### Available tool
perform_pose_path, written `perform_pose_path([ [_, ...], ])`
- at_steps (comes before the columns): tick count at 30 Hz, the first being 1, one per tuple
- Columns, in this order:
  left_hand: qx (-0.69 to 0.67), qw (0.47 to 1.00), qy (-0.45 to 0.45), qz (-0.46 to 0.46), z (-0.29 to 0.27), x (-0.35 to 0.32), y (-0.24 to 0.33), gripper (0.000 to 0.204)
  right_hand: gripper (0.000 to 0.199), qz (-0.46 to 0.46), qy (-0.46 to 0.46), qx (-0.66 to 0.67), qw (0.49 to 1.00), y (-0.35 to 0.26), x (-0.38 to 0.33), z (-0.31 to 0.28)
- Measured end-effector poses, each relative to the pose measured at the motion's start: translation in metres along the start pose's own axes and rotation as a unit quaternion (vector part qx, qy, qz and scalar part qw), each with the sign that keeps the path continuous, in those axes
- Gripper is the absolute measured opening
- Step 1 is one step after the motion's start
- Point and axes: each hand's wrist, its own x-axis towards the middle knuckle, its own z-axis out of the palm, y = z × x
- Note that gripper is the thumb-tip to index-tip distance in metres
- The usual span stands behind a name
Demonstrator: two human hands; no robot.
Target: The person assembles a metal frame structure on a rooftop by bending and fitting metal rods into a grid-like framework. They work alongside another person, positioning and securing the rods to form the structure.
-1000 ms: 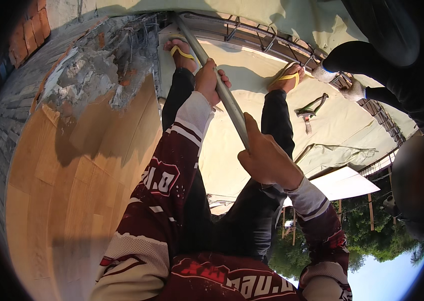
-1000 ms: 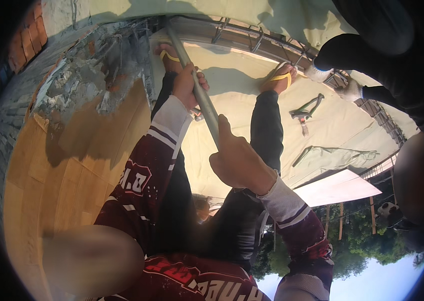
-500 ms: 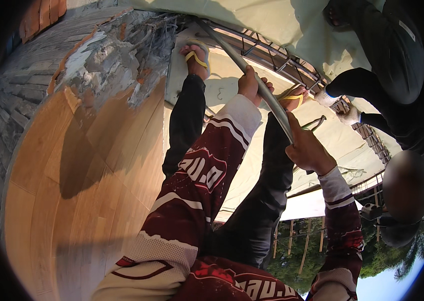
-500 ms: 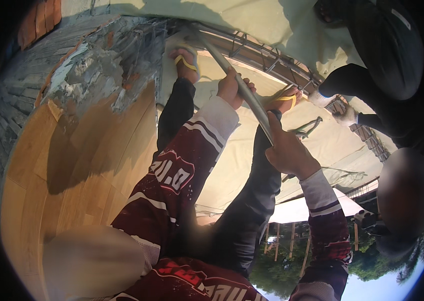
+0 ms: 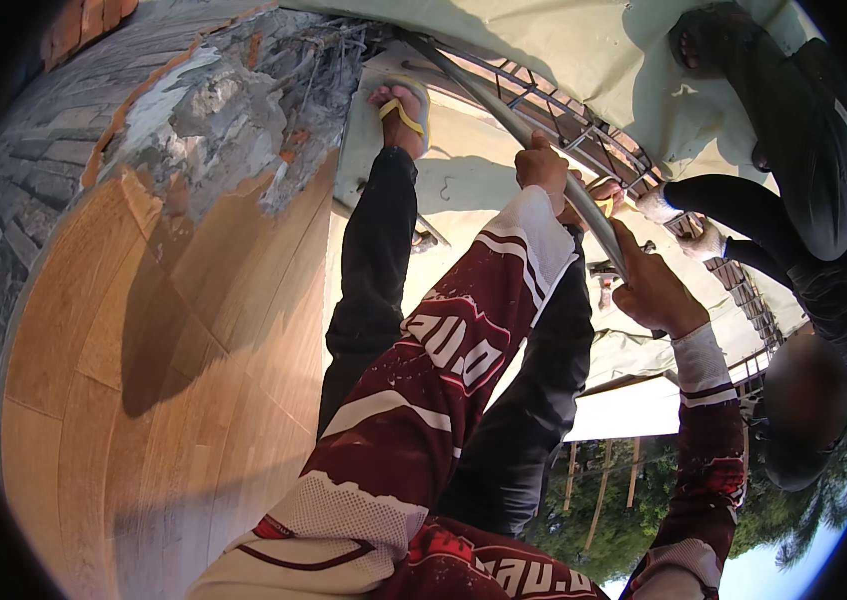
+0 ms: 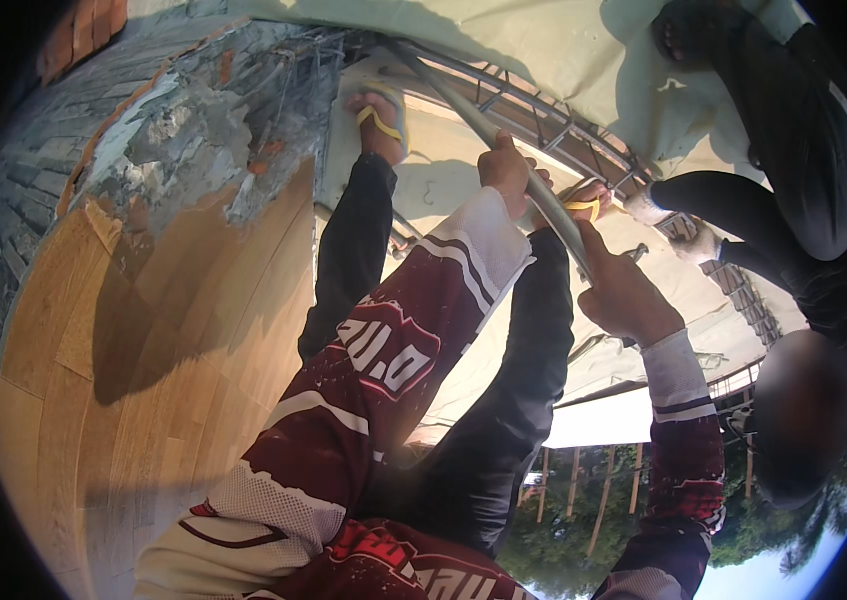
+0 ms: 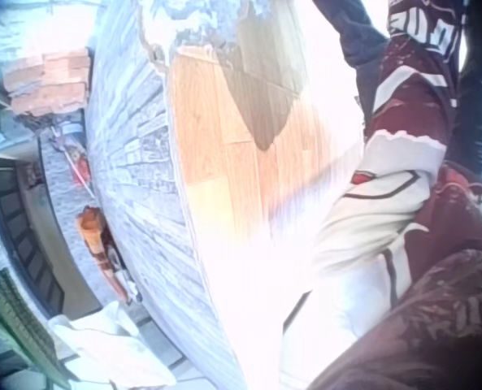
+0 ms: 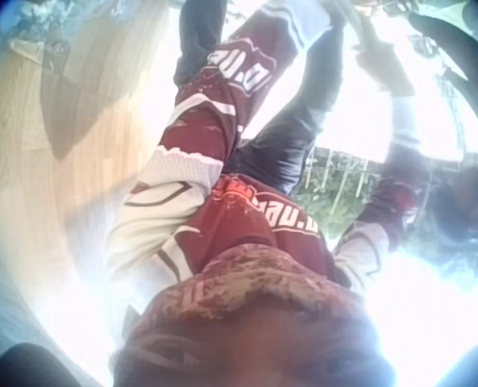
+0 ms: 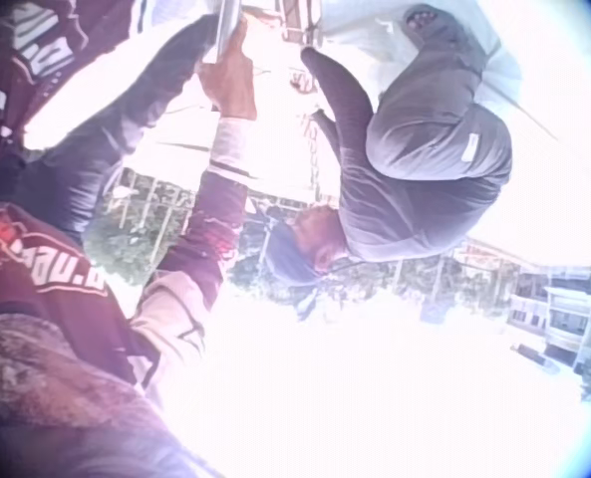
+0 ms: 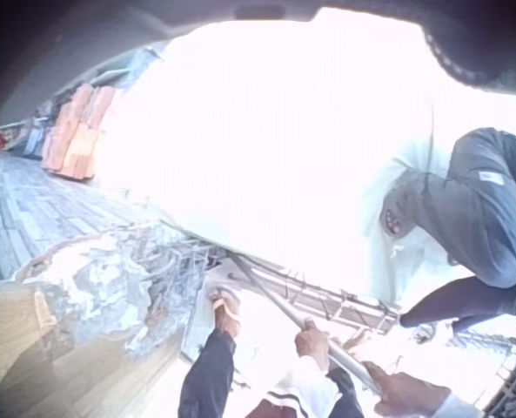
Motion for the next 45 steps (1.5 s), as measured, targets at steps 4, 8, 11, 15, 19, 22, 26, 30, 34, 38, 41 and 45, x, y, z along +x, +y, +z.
perform_pose_path([
  [4, -0.014, 1.0, 0.01, 0.022, -0.008, -0.011, 0.005, 0.057, 0.086, -0.002, 0.007, -0.041, 0.999, -0.025, -0.004, 0.0],
  [8, -0.06, 0.998, 0.024, 0.009, -0.036, -0.031, 0.031, 0.053, 0.081, -0.025, 0.025, -0.089, 0.995, -0.082, -0.015, 0.009],
  [11, -0.05, 0.998, 0.03, 0.02, -0.054, -0.039, 0.055, 0.054, 0.078, -0.046, 0.006, -0.027, 0.999, -0.112, -0.019, 0.005],
  [15, -0.045, 0.998, 0.038, 0.001, -0.062, -0.043, 0.074, 0.051, 0.079, -0.091, 0.033, 0.018, 0.995, -0.126, -0.016, 0.003],
  [19, -0.026, 0.998, 0.06, 0.005, -0.07, -0.047, 0.075, 0.05, 0.085, -0.057, 0.026, 0.325, 0.944, -0.123, -0.017, 0.023],
  [22, 0.015, 0.996, 0.085, 0.0, -0.062, -0.045, 0.061, 0.05, 0.082, 0.082, -0.105, 0.599, 0.79, -0.106, -0.021, 0.028],
  [26, 0.077, 0.992, 0.1, -0.006, -0.025, -0.024, 0.033, 0.051, 0.085, 0.111, -0.121, 0.578, 0.8, -0.061, -0.015, 0.002],
  [30, 0.091, 0.989, 0.115, 0.004, -0.006, 0.008, 0.008, 0.063, 0.088, 0.112, -0.136, 0.578, 0.796, -0.032, -0.008, -0.004],
  [34, 0.117, 0.984, 0.127, -0.045, -0.005, 0.04, 0.001, 0.053, 0.088, 0.145, -0.135, 0.562, 0.803, -0.027, -0.009, -0.009],
  [38, 0.309, 0.939, 0.141, 0.058, 0.01, 0.046, 0.006, 0.054, 0.087, 0.132, -0.146, 0.54, 0.818, -0.033, -0.007, -0.038],
  [41, 0.162, 0.973, 0.164, 0.011, 0.005, 0.026, 0.018, 0.056, 0.086, 0.173, -0.139, 0.497, 0.839, -0.053, -0.007, -0.044],
  [45, 0.069, 0.996, 0.052, 0.0, -0.049, -0.012, 0.044, 0.058, 0.089, 0.152, -0.139, 0.531, 0.822, -0.101, -0.014, -0.007],
])
